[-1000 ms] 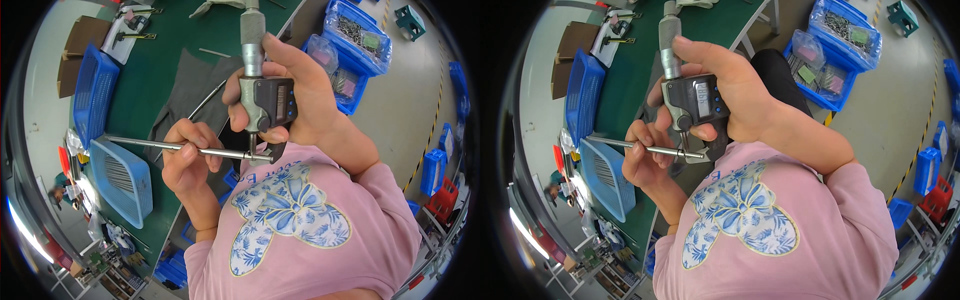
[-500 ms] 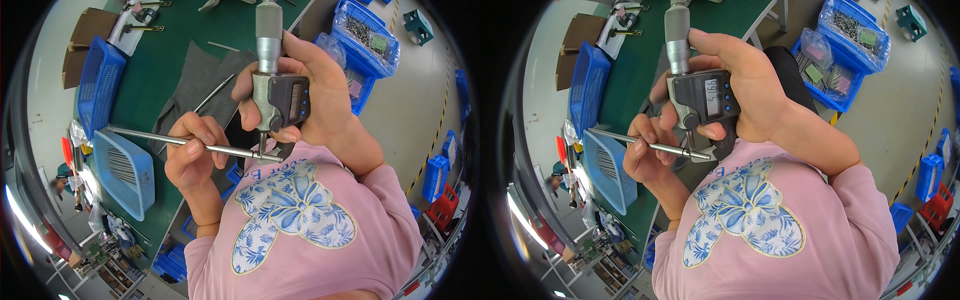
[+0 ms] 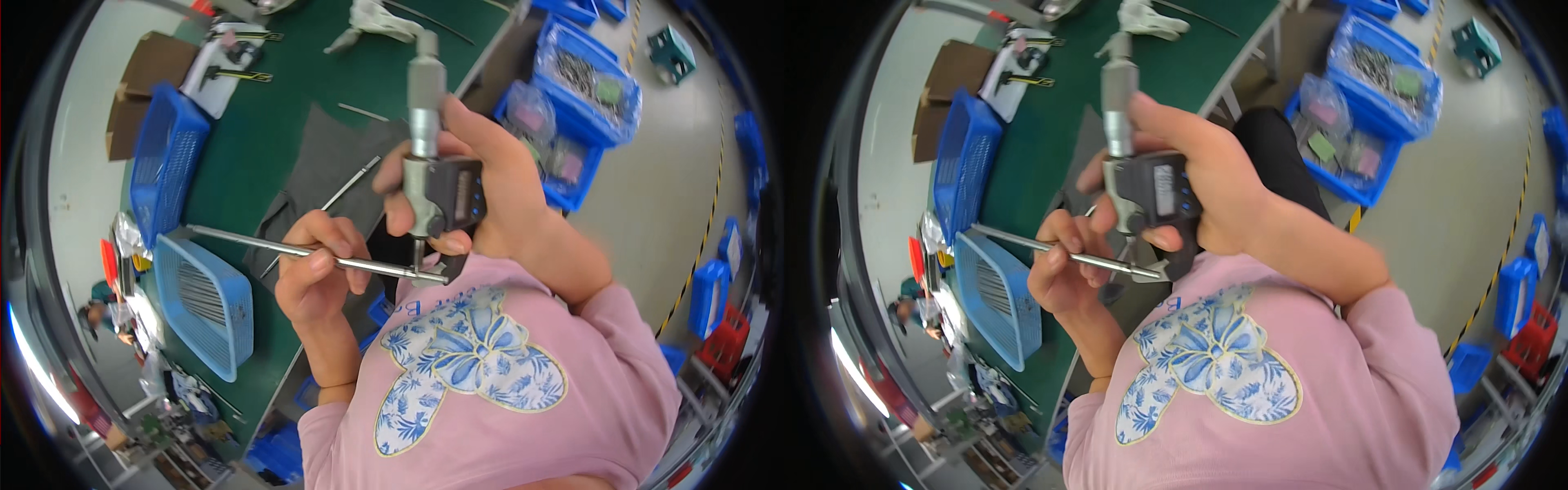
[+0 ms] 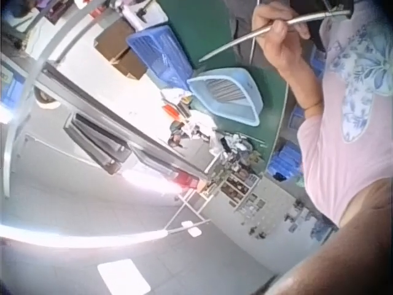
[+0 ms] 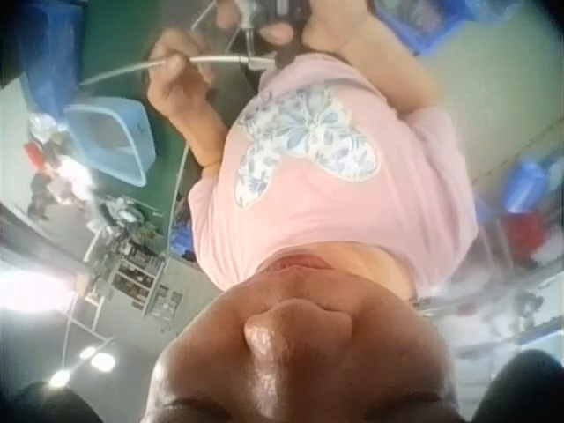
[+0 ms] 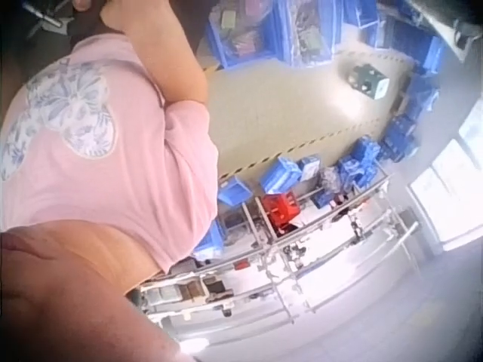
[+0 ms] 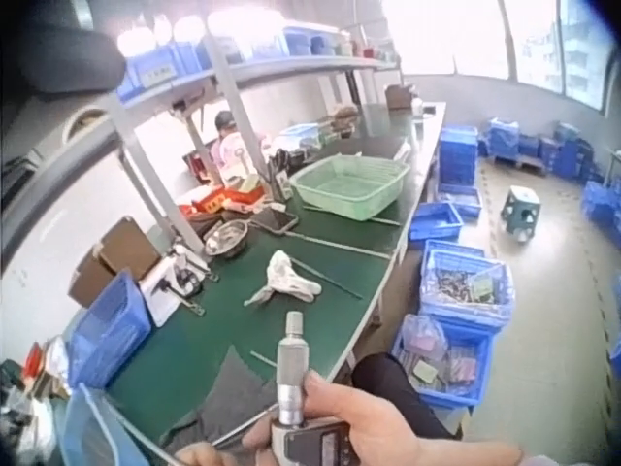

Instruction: The recorder uses a digital micrometer to measure the diameter of metal rods and a small file to smooth the ends.

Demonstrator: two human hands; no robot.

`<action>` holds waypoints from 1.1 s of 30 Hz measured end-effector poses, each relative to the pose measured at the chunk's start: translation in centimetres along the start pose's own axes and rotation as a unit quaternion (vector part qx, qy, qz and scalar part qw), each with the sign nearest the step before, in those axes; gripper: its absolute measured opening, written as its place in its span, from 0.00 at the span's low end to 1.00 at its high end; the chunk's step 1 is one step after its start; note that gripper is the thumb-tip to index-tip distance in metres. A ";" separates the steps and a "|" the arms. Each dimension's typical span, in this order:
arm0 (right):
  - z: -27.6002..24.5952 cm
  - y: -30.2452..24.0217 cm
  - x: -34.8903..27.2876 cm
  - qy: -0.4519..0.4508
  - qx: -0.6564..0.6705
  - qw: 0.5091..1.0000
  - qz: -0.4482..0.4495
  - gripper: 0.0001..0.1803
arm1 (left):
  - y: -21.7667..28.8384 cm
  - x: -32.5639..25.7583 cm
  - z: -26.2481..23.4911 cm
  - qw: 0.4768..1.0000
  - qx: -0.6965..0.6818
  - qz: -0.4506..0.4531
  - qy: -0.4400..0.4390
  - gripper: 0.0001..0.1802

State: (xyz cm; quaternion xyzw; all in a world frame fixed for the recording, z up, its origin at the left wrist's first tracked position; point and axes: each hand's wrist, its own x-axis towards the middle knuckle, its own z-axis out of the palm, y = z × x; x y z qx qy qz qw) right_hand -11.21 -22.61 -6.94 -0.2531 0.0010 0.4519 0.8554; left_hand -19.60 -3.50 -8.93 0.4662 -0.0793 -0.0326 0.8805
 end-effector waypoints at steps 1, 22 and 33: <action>-0.2 0.2 0.3 0.007 0.029 1.000 -0.001 0.37 | 0.2 -0.2 -0.3 1.000 0.010 -0.013 0.012 0.12; -5.0 -5.5 14.4 0.168 -0.724 0.669 -0.028 0.14 | 23.3 12.4 -39.4 0.715 0.238 -0.126 0.645 0.14; -7.4 -5.1 15.1 0.165 -0.683 0.708 -0.073 0.08 | 20.1 12.1 -38.9 0.484 0.538 -0.368 0.584 0.51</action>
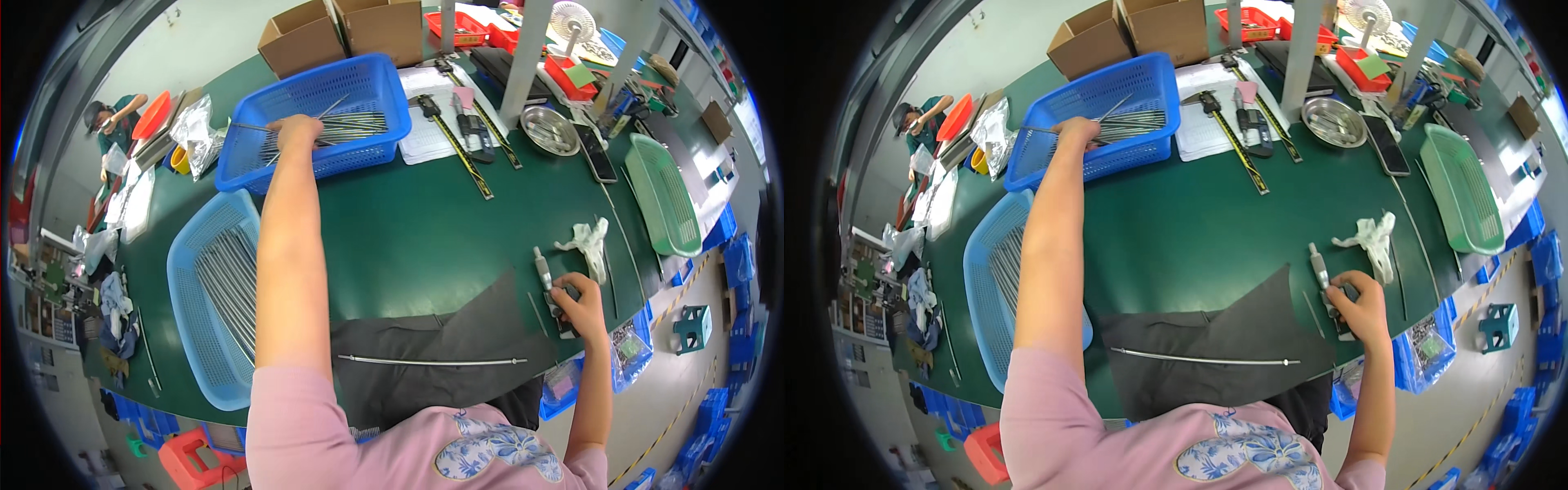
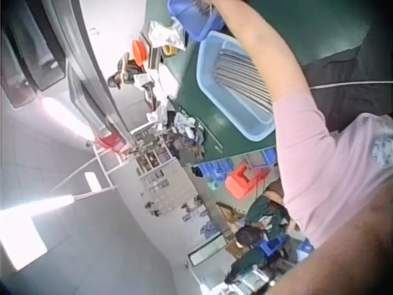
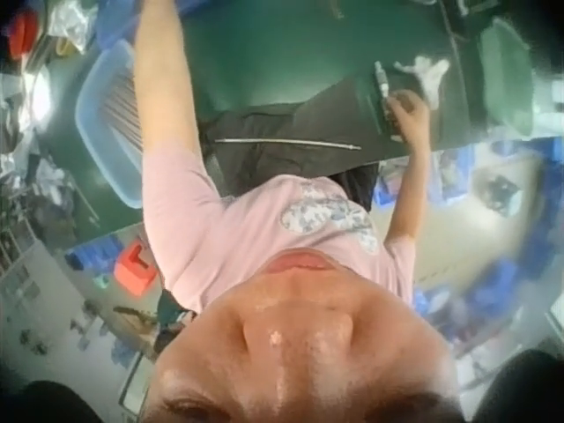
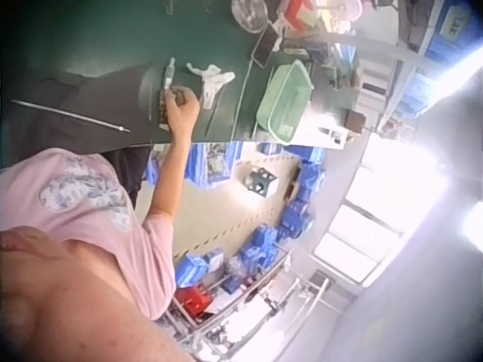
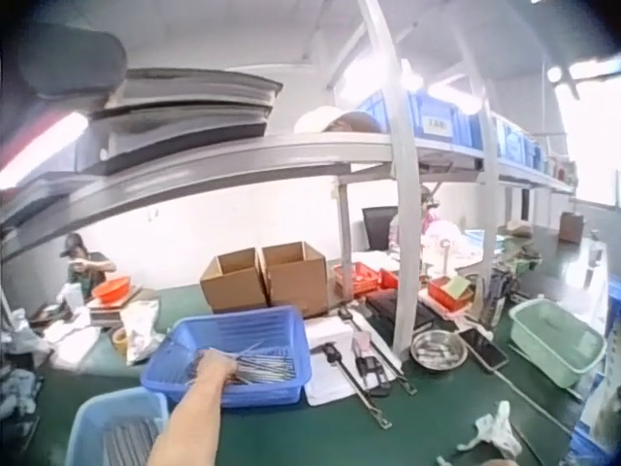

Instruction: The recorder uses a digital micrometer to measure the diameter of metal rods and a small file to smooth the ends.

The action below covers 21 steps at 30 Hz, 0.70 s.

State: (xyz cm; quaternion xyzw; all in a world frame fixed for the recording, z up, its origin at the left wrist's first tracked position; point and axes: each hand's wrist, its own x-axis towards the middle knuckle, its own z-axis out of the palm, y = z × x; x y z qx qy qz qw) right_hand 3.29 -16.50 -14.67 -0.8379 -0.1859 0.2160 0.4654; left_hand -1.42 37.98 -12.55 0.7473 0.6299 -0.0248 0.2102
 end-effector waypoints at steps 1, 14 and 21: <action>0.0 0.0 -0.1 -0.002 0.014 1.000 0.008 0.08 | -0.6 -0.8 -1.3 0.994 0.045 0.044 0.087 0.47; -0.5 0.7 -0.3 0.010 0.043 0.999 -0.008 0.10 | -1.7 -1.4 -2.4 0.885 0.327 0.330 -0.019 0.21; 0.1 0.2 -0.2 0.012 0.059 0.998 0.008 0.10 | -2.9 -0.4 -2.2 0.864 0.301 0.398 -0.066 0.16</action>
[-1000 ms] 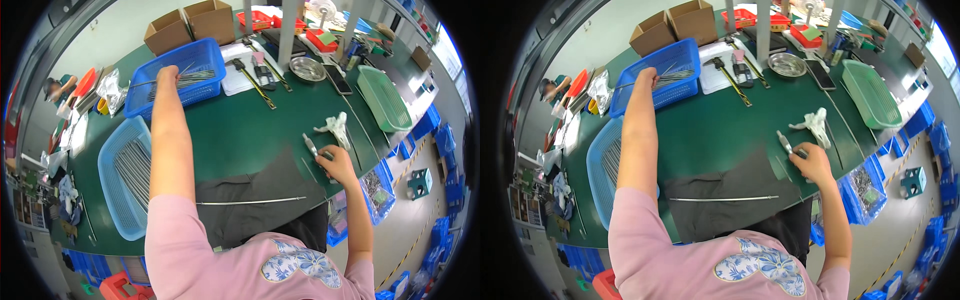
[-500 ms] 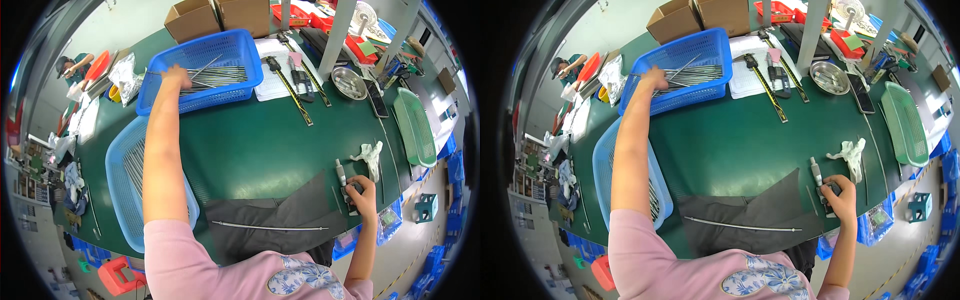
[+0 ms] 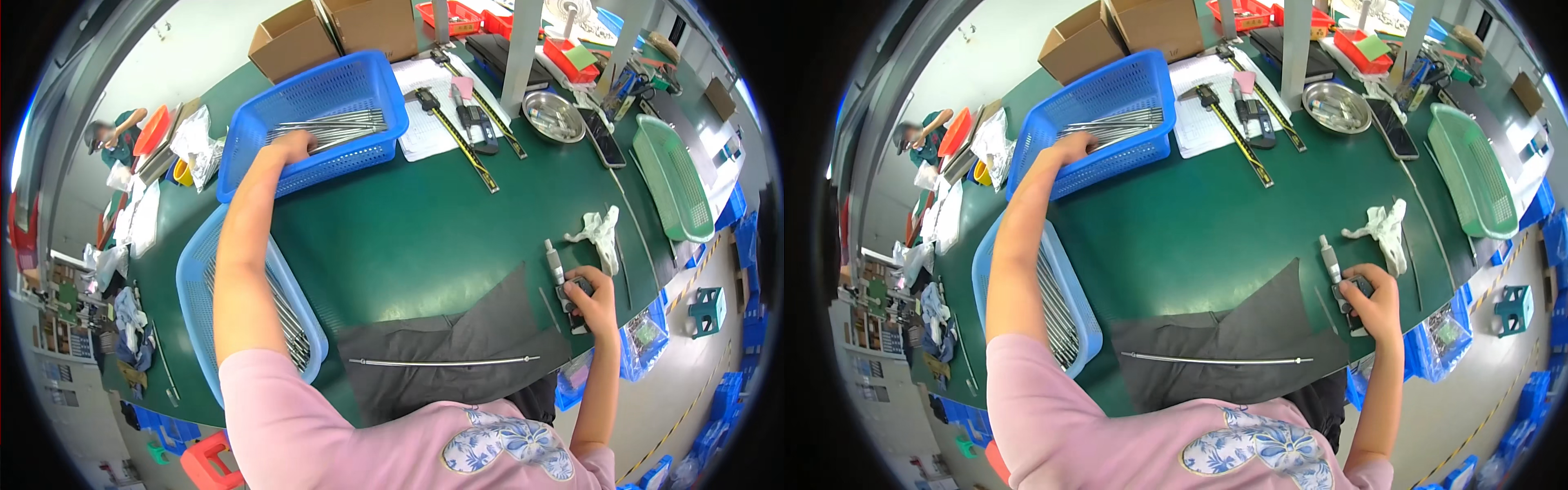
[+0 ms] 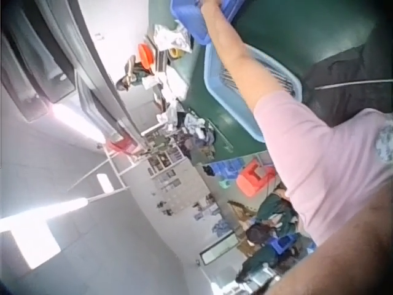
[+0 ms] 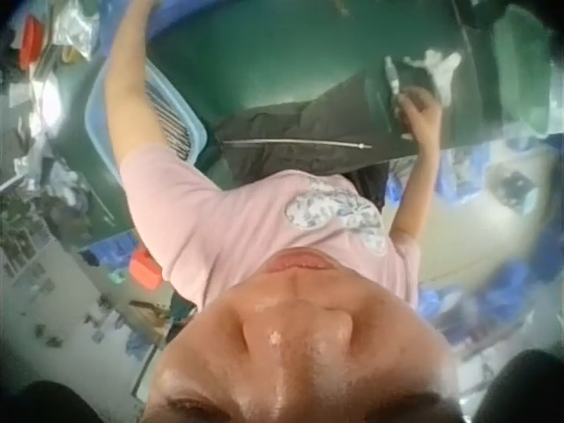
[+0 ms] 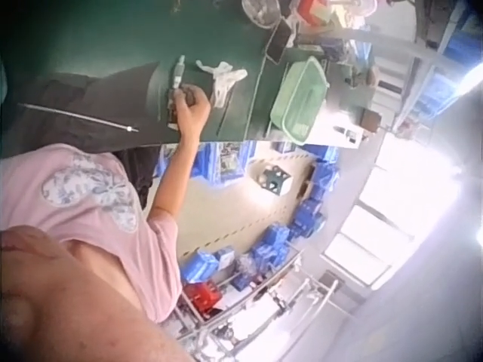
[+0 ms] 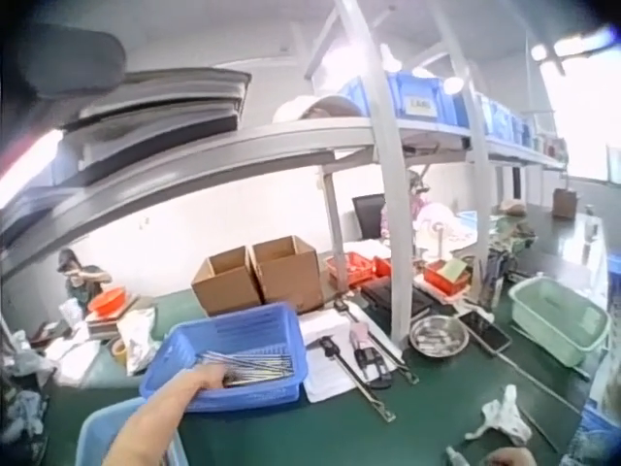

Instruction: The recorder uses a digital micrometer to measure the diameter of metal rods and a small file to smooth the ends.

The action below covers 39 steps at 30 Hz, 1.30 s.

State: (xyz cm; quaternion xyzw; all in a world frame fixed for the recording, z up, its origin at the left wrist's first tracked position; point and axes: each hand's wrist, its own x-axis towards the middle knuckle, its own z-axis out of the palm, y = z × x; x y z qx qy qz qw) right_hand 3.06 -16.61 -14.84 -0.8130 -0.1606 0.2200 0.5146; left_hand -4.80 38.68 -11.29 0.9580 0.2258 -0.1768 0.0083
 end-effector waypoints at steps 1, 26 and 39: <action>-0.1 0.4 -0.1 0.005 0.013 1.000 -0.002 0.09 | 0.0 -0.2 -0.3 0.999 -0.018 0.019 -0.036 0.17; -6.7 4.6 4.3 0.324 -0.400 0.836 -0.192 0.13 | 26.2 -26.7 1.1 0.884 -0.058 0.420 0.197 0.09; -7.8 3.3 2.7 0.289 -0.483 0.813 -0.152 0.13 | 32.8 -24.7 9.6 0.902 -0.221 0.301 0.214 0.04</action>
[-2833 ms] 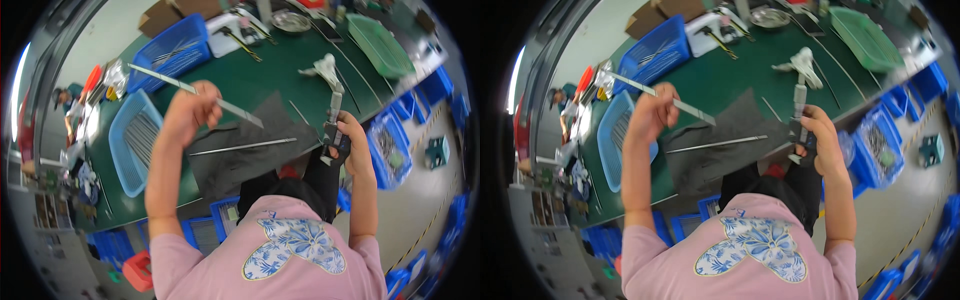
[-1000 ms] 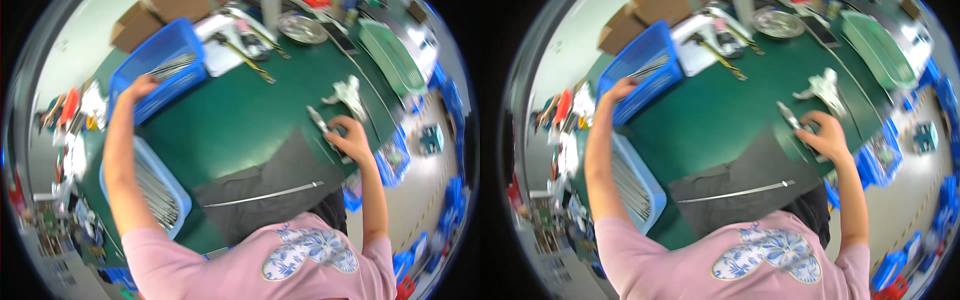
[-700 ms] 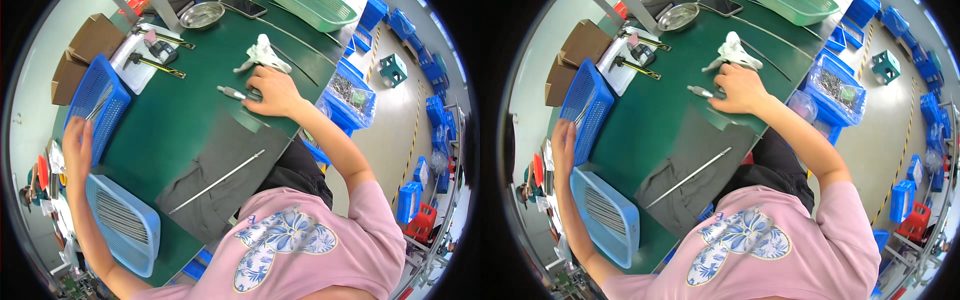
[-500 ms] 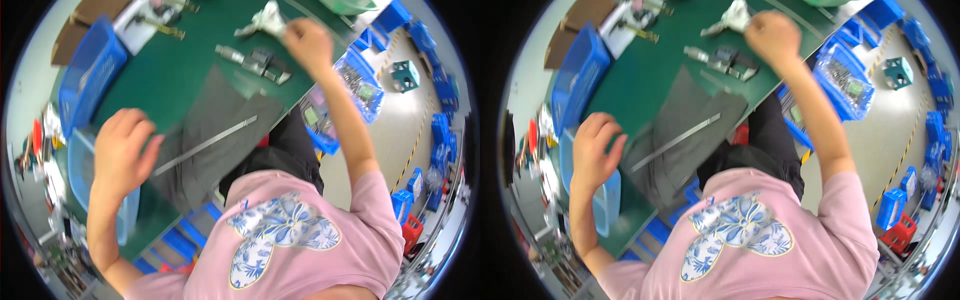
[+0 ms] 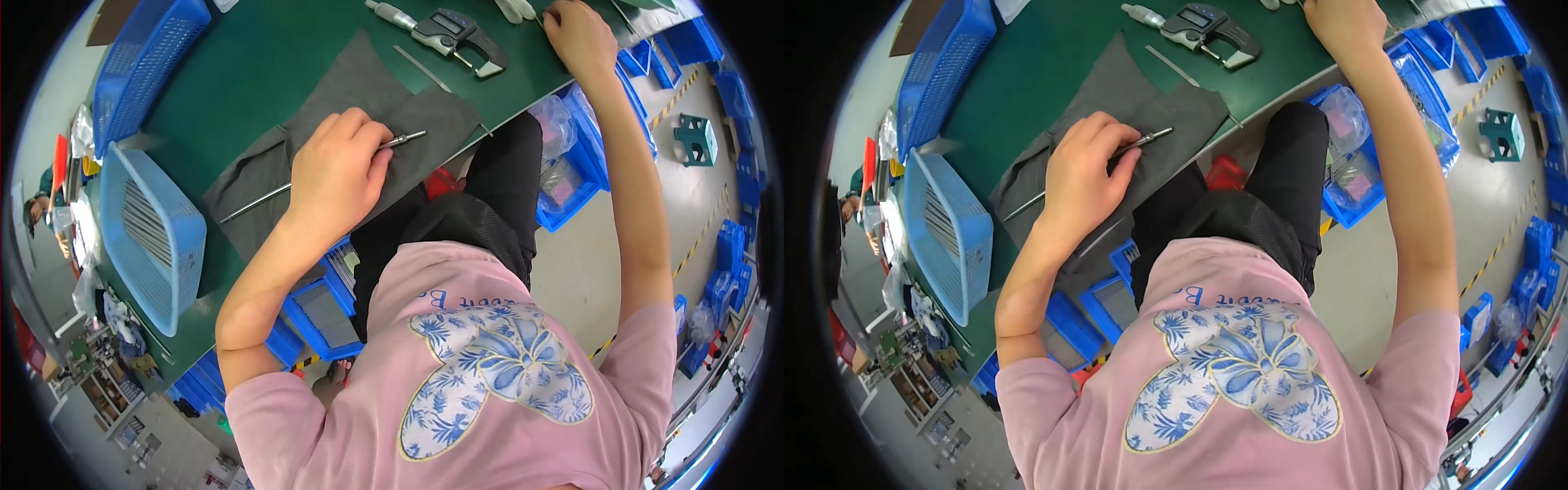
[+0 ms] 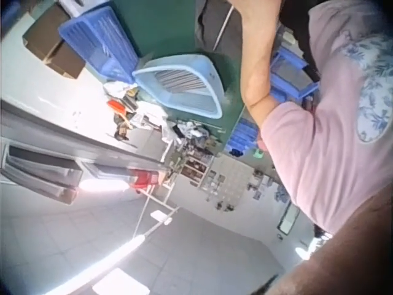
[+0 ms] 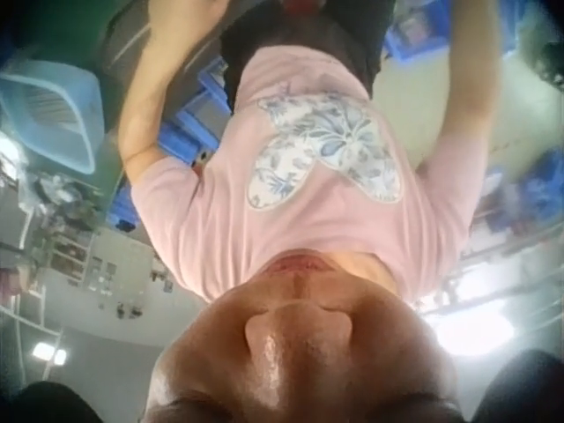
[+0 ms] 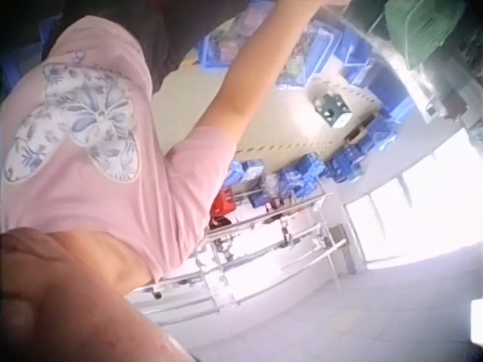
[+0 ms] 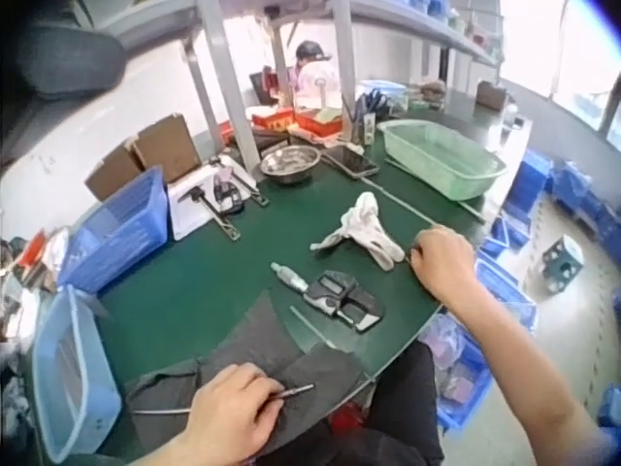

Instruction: The recorder uses a digital micrometer to measure the diameter of metal rods and a small file to smooth the ends.

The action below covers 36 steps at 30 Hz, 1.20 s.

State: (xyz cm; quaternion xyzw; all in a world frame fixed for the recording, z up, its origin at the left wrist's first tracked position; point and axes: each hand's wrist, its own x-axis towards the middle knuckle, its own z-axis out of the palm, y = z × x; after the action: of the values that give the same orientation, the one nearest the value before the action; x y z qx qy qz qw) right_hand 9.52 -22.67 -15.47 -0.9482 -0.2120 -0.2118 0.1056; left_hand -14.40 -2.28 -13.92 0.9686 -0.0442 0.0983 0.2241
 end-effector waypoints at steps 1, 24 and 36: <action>0.0 0.2 -0.1 0.011 -0.040 0.999 -0.006 0.13 | -0.1 0.1 0.2 1.000 -0.001 -0.006 0.001 0.04; -4.8 -3.3 -15.4 0.072 0.315 0.939 0.117 0.13 | 0.2 -0.8 2.8 0.978 -0.188 0.075 0.042 0.08; -6.4 -11.9 -24.1 -0.021 0.463 0.885 0.052 0.32 | 0.1 -0.7 1.8 0.981 -0.178 0.081 0.006 0.05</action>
State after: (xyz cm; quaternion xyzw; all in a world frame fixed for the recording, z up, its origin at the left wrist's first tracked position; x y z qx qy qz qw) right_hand -17.83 -22.56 -19.26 -0.8052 -0.2390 -0.0641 0.5389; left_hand -14.80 -3.15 -15.58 0.9056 -0.1381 0.1128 0.3849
